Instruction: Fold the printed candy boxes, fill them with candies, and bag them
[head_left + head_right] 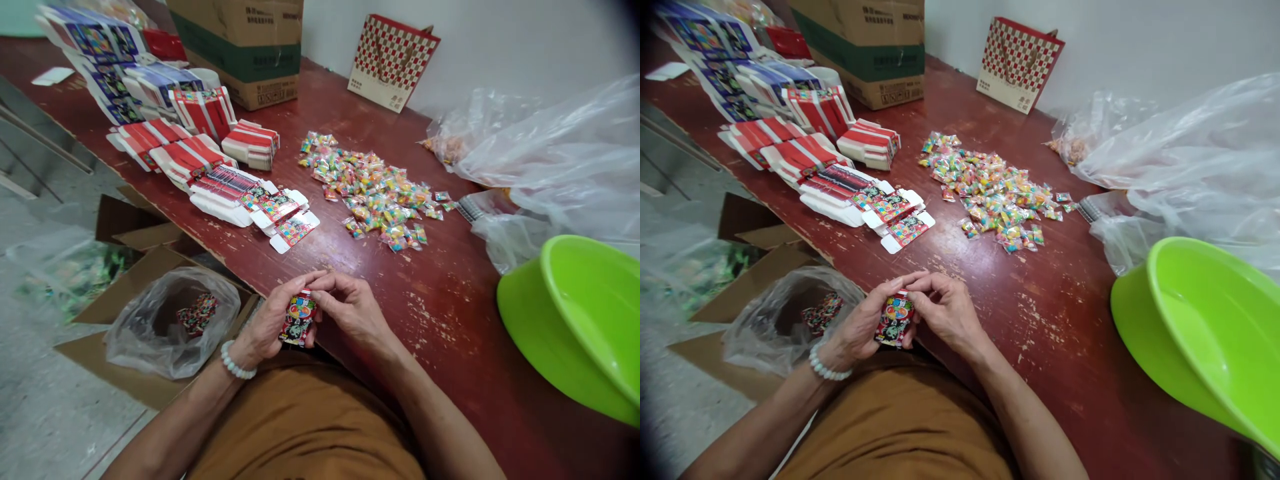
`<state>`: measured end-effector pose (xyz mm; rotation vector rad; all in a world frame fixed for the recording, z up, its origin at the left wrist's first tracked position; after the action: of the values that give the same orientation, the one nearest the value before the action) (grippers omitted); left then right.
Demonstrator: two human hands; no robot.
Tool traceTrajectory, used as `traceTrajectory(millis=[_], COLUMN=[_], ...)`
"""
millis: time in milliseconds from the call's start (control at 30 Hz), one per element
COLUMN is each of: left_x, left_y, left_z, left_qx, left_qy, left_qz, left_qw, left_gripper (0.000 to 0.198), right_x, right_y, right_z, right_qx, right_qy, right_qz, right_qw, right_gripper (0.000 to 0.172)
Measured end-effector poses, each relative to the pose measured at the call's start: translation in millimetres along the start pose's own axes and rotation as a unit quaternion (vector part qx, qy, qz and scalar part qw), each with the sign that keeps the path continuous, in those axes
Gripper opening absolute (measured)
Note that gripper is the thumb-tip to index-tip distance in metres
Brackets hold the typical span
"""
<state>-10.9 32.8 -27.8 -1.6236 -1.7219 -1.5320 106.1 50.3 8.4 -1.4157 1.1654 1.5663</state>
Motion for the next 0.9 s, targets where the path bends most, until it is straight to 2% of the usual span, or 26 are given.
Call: traceTrajectory(millis=[100,267,433,533,633,733,900], left_x=[0.3,2.7,1.1,-1.3,-2.3,-2.9,-1.5], left_y=[0.7,-0.4,-1.6,-4.3,-7.9,-10.2,-9.4], left_z=[2.7,3.1,2.9,2.7,1.8,1.3,1.9], left_qx=[-0.018,-0.031,-0.017,-0.013,-0.004,0.005,-0.01], left_qy=[-0.005,-0.017,-0.004,-0.011,-0.008,-0.004,-0.002], left_qz=[-0.026,-0.035,-0.018,0.0,0.029,0.057,0.101], left_qw=[0.999,0.999,1.0,1.0,1.0,0.998,0.995], left_gripper=[0.06,0.056,0.056,0.059,0.06,0.064,0.071], right_x=[-7.9,4.8,-3.2,-8.7,-7.1,-3.8,-15.7], right_y=[0.1,-0.9,-7.9,-12.1,-12.0,-14.2,-10.9], right_z=[-0.1,-6.9,-10.4,-8.1,-5.3,-2.4,1.2], right_qx=[0.009,0.006,0.038,0.053,0.017,-0.007,-0.035], right_qy=[-0.061,-0.023,-0.119,-0.11,-0.066,-0.041,-0.142], right_qz=[-0.026,0.007,-0.097,-0.108,-0.092,-0.112,-0.251], right_qw=[0.998,1.0,0.987,0.987,0.993,0.993,0.957], right_gripper=[0.017,0.014,0.006,0.006,0.013,0.012,0.015])
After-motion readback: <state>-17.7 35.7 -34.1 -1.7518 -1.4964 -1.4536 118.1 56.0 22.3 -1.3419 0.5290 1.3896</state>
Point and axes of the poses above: each hand's wrist, its own z-axis towards the middle knuckle, its own y-axis out of the palm, x = y × z, the point moved 5 cm from there along z, towards the middle knuckle, and after that the axes turned 12 degrees about z, right-handed, at the moved point
